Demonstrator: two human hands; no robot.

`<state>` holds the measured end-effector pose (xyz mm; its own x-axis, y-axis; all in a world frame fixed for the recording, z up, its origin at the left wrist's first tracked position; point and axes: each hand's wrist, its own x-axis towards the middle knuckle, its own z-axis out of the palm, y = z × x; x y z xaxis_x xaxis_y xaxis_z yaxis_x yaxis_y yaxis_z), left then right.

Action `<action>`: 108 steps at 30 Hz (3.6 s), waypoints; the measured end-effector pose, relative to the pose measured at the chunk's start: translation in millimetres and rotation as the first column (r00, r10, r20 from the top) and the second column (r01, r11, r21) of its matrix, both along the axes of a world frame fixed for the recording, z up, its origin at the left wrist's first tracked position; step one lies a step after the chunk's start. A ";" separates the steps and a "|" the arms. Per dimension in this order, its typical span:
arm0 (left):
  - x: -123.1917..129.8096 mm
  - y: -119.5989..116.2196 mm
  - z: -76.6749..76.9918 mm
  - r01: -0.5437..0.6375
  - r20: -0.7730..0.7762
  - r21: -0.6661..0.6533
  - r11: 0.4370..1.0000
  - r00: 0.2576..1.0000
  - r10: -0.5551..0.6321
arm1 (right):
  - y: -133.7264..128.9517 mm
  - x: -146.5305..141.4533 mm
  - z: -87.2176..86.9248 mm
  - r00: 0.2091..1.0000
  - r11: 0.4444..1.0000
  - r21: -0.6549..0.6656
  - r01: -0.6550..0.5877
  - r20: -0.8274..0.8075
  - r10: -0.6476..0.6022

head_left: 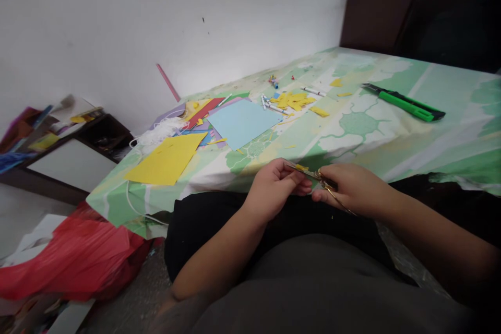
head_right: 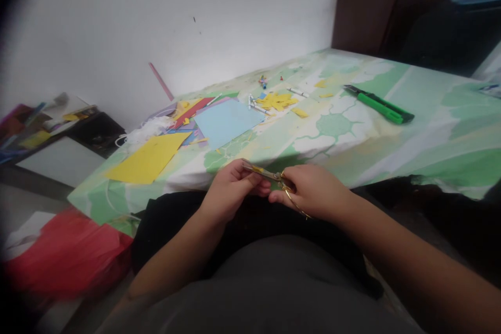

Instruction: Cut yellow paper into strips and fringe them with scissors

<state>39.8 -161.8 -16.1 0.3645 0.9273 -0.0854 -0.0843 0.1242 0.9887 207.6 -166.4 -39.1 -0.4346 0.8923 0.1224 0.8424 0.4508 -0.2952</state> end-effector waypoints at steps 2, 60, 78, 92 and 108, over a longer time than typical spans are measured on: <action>-0.5 -0.1 -0.2 0.002 0.001 0.021 1.000 1.000 -0.002 | 0.5 1.0 0.5 1.000 1.000 0.017 0.003 0.005 -0.003; 1.1 -3.5 -0.8 -0.091 -0.074 0.070 0.993 0.993 0.096 | 2.1 1.7 -1.5 1.000 1.000 0.011 0.005 -0.019 -0.005; 3.9 -1.0 -3.9 -0.107 -0.071 -0.016 0.994 0.992 0.106 | 1.5 -2.4 -4.9 1.000 1.000 -0.013 0.010 -0.020 -0.011; 0.2 -0.8 -2.2 -0.088 0.026 -0.037 0.995 0.996 0.089 | 4.7 -1.2 -7.4 0.997 0.999 0.026 0.034 -0.067 -0.032; -0.1 0.4 -1.9 -0.153 0.011 0.007 0.988 0.988 0.153 | 2.7 -2.8 -5.2 0.999 1.000 -0.005 0.025 -0.047 -0.025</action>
<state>39.7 -161.4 -17.9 0.2194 0.9727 -0.0753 -0.1118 0.1018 0.9885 204.8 -163.7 -44.4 -0.4059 0.9034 0.1379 0.8386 0.4282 -0.3367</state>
